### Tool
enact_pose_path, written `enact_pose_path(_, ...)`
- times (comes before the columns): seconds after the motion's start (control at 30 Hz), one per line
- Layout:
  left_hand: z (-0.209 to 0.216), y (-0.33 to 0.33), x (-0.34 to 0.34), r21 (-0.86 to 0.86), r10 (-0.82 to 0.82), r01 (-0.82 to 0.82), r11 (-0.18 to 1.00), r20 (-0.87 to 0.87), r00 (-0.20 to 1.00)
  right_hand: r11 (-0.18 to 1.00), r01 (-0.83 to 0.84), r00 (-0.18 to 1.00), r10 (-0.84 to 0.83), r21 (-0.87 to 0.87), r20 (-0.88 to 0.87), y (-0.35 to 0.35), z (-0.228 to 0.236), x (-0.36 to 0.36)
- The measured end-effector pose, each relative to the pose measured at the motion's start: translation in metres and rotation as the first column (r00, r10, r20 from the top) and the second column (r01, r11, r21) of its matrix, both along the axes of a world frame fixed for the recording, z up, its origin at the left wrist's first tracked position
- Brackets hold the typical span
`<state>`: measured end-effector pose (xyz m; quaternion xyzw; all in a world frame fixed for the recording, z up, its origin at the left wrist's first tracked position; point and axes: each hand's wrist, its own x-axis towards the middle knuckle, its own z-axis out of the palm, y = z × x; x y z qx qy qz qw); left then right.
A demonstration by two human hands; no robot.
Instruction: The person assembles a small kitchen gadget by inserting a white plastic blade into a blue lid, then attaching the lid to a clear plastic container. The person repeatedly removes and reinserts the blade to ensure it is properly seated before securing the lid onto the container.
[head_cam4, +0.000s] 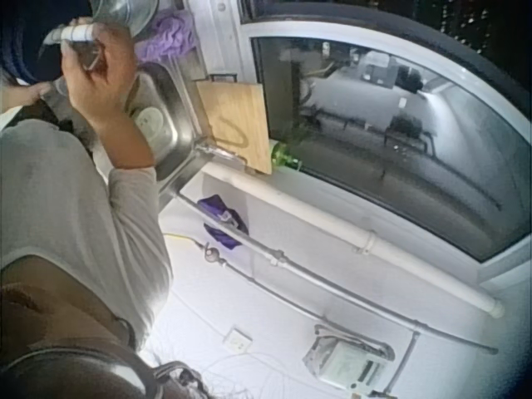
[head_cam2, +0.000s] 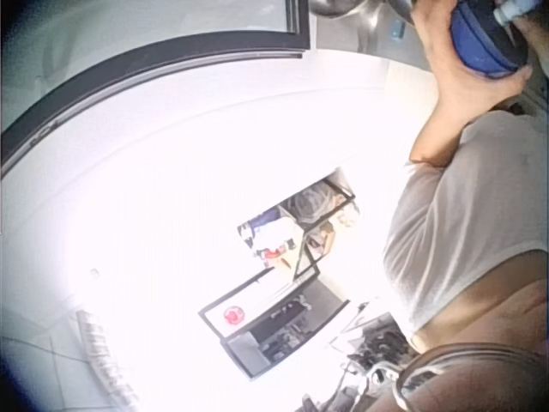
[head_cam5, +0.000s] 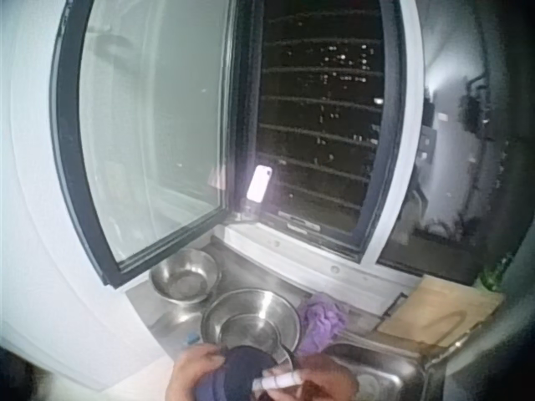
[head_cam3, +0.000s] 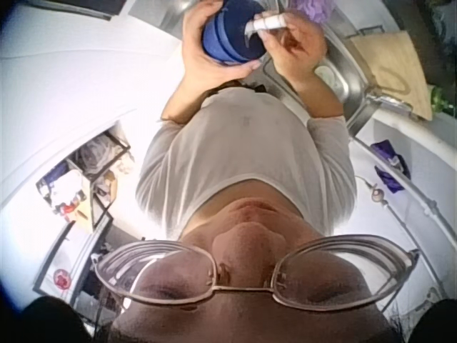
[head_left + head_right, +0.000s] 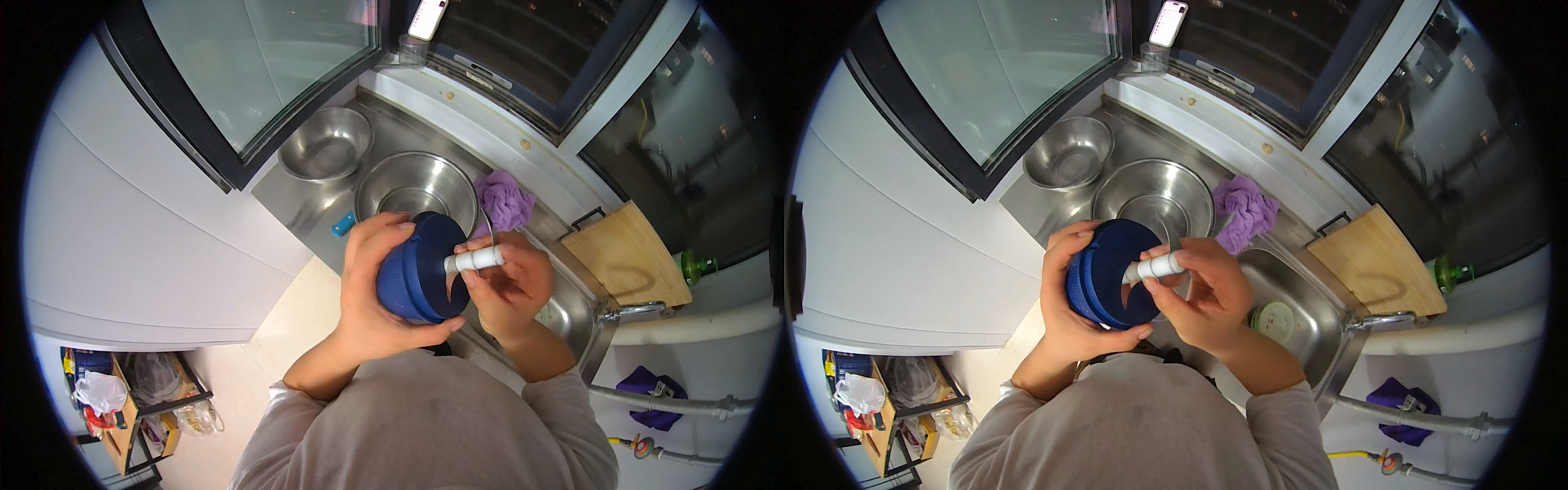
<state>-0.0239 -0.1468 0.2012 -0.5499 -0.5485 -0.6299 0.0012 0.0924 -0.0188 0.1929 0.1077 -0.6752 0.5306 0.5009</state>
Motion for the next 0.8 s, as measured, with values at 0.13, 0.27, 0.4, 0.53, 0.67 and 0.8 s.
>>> enact_pose_path(0.13,0.000,0.002,0.003,0.048,0.054,-0.052,0.998,-0.046,0.997,0.998,0.065,0.998,-0.064,0.027,-0.026,-0.004,0.000,0.001)
enact_pose_path(0.27,0.000,0.003,0.008,0.058,0.151,-0.146,0.988,-0.099,0.984,0.994,0.106,0.993,-0.107,-0.017,-0.043,-0.007,-0.005,-0.003)
enact_pose_path(0.4,-0.003,0.005,0.009,0.069,0.203,-0.196,0.978,-0.122,0.972,0.991,0.106,0.989,-0.114,-0.083,-0.097,-0.011,-0.013,-0.009)
enact_pose_path(0.53,-0.005,0.003,0.004,0.039,0.194,-0.191,0.981,-0.093,0.977,0.991,0.096,0.995,-0.093,-0.095,0.041,-0.012,-0.010,-0.002)
enact_pose_path(0.67,-0.007,0.004,0.000,0.049,0.197,-0.195,0.980,-0.040,0.980,0.986,0.152,0.979,-0.161,0.074,0.125,-0.002,-0.003,0.007)
enact_pose_path(0.8,-0.008,0.002,-0.001,0.025,0.152,-0.152,0.988,-0.020,0.988,0.934,0.288,0.921,-0.331,0.213,0.204,0.007,0.011,0.014)
